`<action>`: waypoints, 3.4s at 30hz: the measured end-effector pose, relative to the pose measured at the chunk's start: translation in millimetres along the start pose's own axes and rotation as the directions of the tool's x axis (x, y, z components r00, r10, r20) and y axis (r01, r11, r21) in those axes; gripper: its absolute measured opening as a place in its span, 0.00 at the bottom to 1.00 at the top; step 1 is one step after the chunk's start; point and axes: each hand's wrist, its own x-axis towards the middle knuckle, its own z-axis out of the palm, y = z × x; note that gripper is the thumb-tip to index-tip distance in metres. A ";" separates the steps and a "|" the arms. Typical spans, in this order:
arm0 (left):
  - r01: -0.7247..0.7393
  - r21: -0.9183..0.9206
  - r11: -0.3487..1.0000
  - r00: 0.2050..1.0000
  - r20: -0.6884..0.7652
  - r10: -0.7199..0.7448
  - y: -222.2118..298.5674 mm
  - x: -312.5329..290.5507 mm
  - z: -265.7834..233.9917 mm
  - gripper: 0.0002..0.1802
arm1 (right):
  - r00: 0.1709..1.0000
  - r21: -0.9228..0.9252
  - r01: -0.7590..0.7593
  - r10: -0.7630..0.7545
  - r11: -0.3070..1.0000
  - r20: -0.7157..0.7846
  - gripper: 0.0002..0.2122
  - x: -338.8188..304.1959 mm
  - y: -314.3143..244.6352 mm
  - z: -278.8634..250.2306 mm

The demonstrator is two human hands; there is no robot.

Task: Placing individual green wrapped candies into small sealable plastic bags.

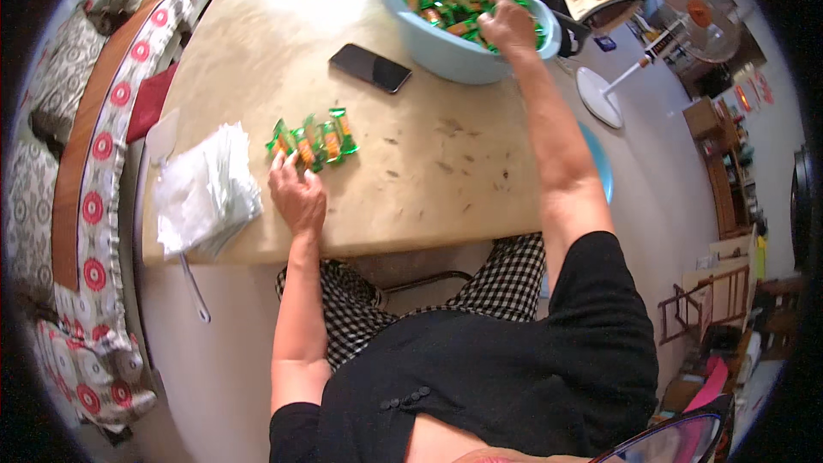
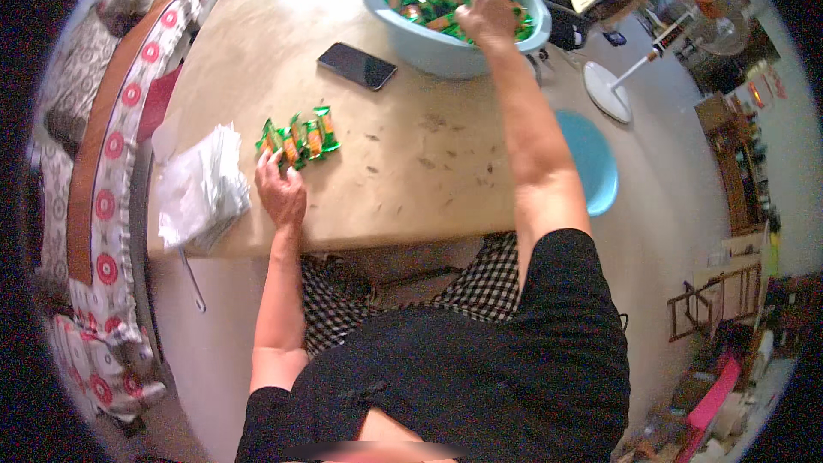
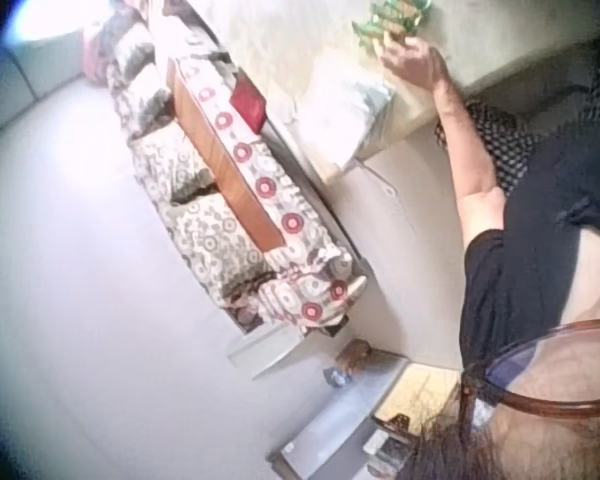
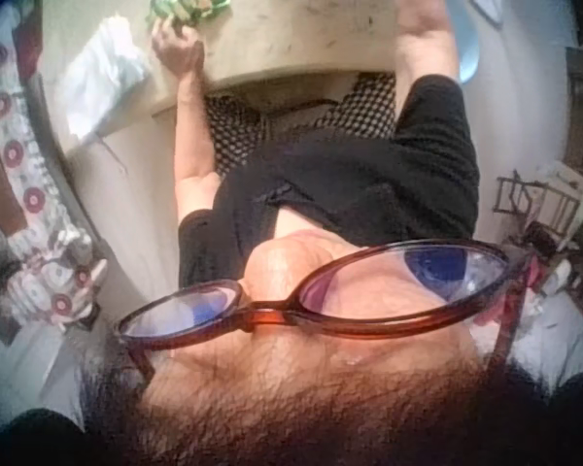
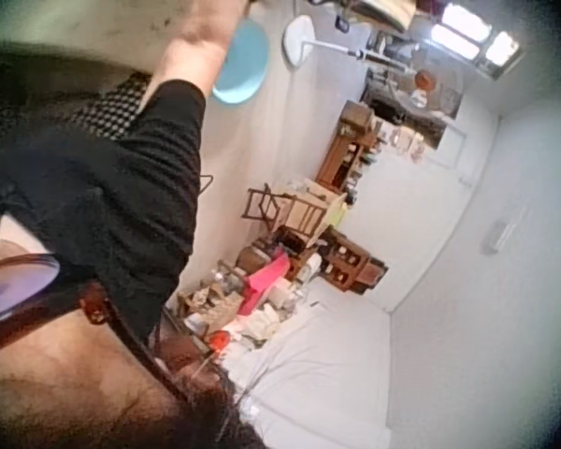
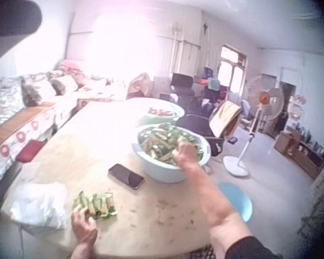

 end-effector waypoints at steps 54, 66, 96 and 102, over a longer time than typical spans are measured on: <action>-0.342 0.203 0.917 0.908 0.324 0.267 -0.6 24.9 -42.3 0.28 | 0.867 0.422 0.178 -0.344 0.889 0.360 0.47 -243.3 -184.7 96.4; 0.227 0.200 0.953 0.965 0.085 -0.247 -86.2 66.2 -146.2 0.12 | 0.973 0.591 0.152 -0.225 0.793 0.051 0.36 -240.5 -174.8 109.7; -0.447 0.089 0.890 0.891 0.137 0.434 68.4 -47.6 -78.7 0.04 | 0.674 0.594 -0.739 -0.355 -0.318 0.648 0.09 -307.9 -160.1 33.9; -0.418 -0.024 0.908 0.896 0.151 0.417 84.1 -52.6 -73.4 0.05 | 0.681 0.550 -0.731 -0.397 -0.404 0.615 0.09 -312.4 -133.8 20.0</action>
